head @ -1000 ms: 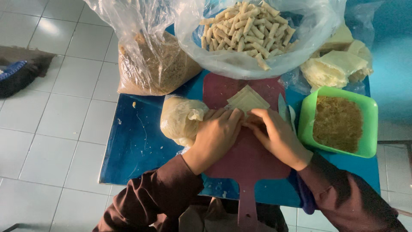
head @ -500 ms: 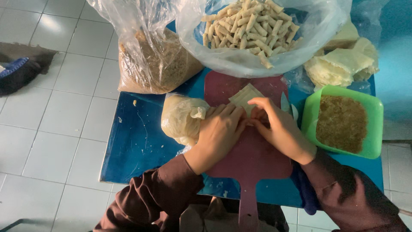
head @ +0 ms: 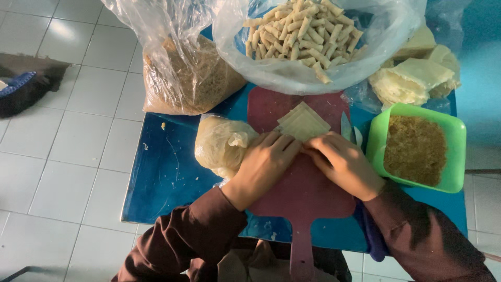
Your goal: The person stacks thin square pastry sheets in an overlapping diamond pattern on a paddle-shaped board, pressing each layer flat with their hands. They use a spoon to press and smooth the layers, then reach into a green container of brown filling and continue folding and pressing the pastry pieces by hand.
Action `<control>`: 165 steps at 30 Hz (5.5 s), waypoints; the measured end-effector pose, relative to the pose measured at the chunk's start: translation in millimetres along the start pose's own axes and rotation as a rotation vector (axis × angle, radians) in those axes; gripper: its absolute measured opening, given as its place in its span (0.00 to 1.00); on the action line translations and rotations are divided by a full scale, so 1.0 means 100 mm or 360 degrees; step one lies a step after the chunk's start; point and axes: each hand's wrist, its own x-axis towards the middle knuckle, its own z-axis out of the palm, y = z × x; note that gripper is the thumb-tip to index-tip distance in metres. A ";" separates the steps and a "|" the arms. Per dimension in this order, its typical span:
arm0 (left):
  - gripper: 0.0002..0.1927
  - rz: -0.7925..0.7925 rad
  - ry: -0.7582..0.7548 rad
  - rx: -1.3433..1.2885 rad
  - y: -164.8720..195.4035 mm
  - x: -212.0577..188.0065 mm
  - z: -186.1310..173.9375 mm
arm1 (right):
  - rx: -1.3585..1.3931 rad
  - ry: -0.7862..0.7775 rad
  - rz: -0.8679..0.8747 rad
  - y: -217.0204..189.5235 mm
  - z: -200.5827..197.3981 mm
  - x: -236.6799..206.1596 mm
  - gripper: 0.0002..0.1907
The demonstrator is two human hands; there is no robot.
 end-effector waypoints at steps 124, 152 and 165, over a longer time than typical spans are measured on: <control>0.09 -0.0331 0.0246 0.0563 0.06 -0.01 0.31 | -0.0972 -0.0098 0.0476 0.63 -0.86 -0.53 0.06; 0.11 -0.0485 0.0307 0.0053 0.11 0.08 0.14 | -0.0250 -0.0034 0.0059 0.04 -0.04 0.23 0.13; 0.09 -0.0433 0.0311 -0.0131 0.06 0.12 0.13 | -0.0578 0.0073 0.0182 -0.07 -0.08 0.19 0.07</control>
